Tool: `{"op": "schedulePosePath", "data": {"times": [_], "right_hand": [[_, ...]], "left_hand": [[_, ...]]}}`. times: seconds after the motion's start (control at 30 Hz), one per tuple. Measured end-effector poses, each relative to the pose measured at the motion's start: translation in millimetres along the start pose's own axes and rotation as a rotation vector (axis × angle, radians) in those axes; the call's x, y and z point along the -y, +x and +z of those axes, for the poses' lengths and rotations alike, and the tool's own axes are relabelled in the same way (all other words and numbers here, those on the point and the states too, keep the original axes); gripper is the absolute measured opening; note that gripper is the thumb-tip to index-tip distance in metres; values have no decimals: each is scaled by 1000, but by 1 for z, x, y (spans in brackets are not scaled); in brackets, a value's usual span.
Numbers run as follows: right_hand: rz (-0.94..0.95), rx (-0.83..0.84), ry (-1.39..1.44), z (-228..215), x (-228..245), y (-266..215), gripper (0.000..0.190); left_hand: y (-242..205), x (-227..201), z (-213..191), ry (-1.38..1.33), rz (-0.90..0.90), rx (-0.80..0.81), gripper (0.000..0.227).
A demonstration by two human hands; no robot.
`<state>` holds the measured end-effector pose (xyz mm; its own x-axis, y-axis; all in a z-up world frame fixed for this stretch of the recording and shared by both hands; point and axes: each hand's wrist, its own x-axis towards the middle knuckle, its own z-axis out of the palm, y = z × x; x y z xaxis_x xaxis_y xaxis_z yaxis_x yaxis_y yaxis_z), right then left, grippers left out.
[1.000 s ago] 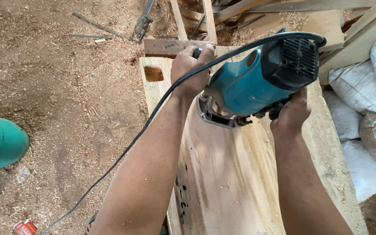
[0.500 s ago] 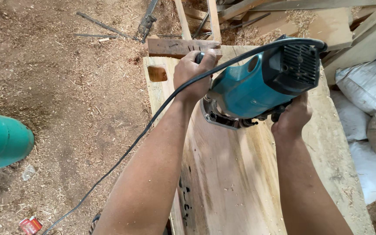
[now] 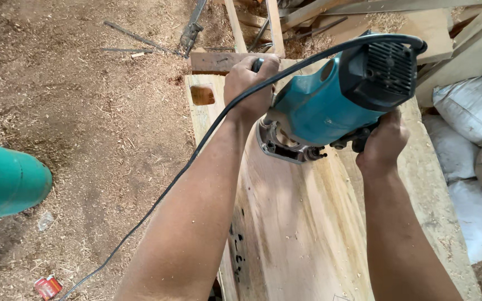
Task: The person uses a handheld electric router to shape the edge of a large wooden plank. They guide the tool steadily along the wood's edge, creating a smooth profile while wood shavings accumulate on the surface.
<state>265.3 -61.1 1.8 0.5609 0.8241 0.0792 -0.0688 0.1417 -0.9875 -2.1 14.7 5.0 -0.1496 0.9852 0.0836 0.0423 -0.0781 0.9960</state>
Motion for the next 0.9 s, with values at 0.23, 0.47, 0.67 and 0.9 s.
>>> {"op": "schedulePosePath", "data": {"times": [0.23,0.47,0.67,0.9], "right_hand": [[-45,58,63,1,2,-6,27],[24,3,-26,3,7,-13,27],[7,-30,-7,-2,-8,-5,24],[-65,-22,48,-5,-33,-1,22]], "left_hand": [[1,-1,0,2,-21,37,52],[0,-3,-1,-15,-24,62,49],[3,6,-1,4,4,62,49],[3,16,0,-54,-51,54,48]]}}
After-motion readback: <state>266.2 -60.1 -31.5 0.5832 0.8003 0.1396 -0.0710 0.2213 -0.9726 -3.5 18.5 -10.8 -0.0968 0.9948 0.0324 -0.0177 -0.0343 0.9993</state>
